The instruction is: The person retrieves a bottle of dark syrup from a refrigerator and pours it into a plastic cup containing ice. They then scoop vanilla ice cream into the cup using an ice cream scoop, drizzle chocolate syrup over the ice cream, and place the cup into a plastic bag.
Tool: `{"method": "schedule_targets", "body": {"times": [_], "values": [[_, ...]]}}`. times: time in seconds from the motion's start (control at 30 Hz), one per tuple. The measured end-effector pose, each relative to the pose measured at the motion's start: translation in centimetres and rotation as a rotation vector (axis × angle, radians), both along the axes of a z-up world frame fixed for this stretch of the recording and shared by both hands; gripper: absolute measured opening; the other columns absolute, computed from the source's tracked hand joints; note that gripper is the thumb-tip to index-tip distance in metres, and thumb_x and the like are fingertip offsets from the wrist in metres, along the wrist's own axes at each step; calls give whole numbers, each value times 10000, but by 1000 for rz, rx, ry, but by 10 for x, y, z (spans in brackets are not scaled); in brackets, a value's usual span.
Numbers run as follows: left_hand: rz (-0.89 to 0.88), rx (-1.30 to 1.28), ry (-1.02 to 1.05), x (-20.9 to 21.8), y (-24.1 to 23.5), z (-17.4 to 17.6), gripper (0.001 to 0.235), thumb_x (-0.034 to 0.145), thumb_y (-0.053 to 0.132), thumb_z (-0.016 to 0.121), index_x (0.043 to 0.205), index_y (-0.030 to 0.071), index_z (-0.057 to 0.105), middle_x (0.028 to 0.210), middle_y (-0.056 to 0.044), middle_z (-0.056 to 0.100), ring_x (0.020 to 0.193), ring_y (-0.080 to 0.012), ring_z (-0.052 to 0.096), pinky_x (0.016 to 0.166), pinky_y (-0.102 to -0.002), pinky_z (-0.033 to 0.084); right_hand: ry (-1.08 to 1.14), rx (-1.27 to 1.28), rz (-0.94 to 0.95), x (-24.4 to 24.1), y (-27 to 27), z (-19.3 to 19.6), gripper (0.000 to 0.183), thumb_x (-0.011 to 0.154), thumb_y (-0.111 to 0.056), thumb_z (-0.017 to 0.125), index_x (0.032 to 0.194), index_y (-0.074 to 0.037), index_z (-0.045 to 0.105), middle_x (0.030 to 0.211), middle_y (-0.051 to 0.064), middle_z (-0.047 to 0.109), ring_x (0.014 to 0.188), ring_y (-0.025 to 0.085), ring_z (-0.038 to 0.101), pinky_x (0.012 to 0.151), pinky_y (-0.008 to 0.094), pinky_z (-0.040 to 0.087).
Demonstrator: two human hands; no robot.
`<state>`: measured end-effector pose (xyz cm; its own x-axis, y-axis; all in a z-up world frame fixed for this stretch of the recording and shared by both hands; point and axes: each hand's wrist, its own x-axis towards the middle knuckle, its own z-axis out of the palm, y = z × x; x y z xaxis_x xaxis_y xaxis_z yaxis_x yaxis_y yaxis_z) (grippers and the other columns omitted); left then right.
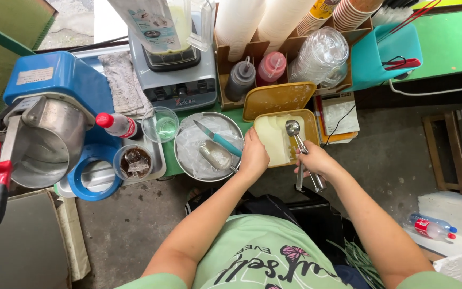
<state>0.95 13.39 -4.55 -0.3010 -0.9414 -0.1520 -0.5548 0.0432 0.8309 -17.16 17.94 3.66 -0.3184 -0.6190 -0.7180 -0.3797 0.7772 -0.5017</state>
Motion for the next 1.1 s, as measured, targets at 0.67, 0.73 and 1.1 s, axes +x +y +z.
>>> {"method": "schedule_targets", "body": {"times": [0.67,0.73,1.1], "values": [[-147,158,-181,-9,-49,-39,663,808,-32,581,1410,-191,355,1116,-320,661,1032,-462,708,864,-548,605,331,389,559,-10,-56,-8,322,841,-181,571,872,56,787,748,167,783,756,329,775,677,427,612],[-154,158,-190,-8,-48,-36,665,806,-36,581,1409,-196,352,1133,-325,654,1043,-466,703,874,-553,602,311,387,543,-6,-62,-7,294,831,-153,557,816,37,782,716,149,778,691,302,764,672,411,610],[-195,146,-213,-10,-44,-46,709,802,-44,598,1411,-230,288,1180,-325,620,1029,-467,704,872,-530,612,-161,343,90,-31,-76,-22,623,913,18,477,1448,212,222,777,267,657,627,435,735,545,575,640]]}}
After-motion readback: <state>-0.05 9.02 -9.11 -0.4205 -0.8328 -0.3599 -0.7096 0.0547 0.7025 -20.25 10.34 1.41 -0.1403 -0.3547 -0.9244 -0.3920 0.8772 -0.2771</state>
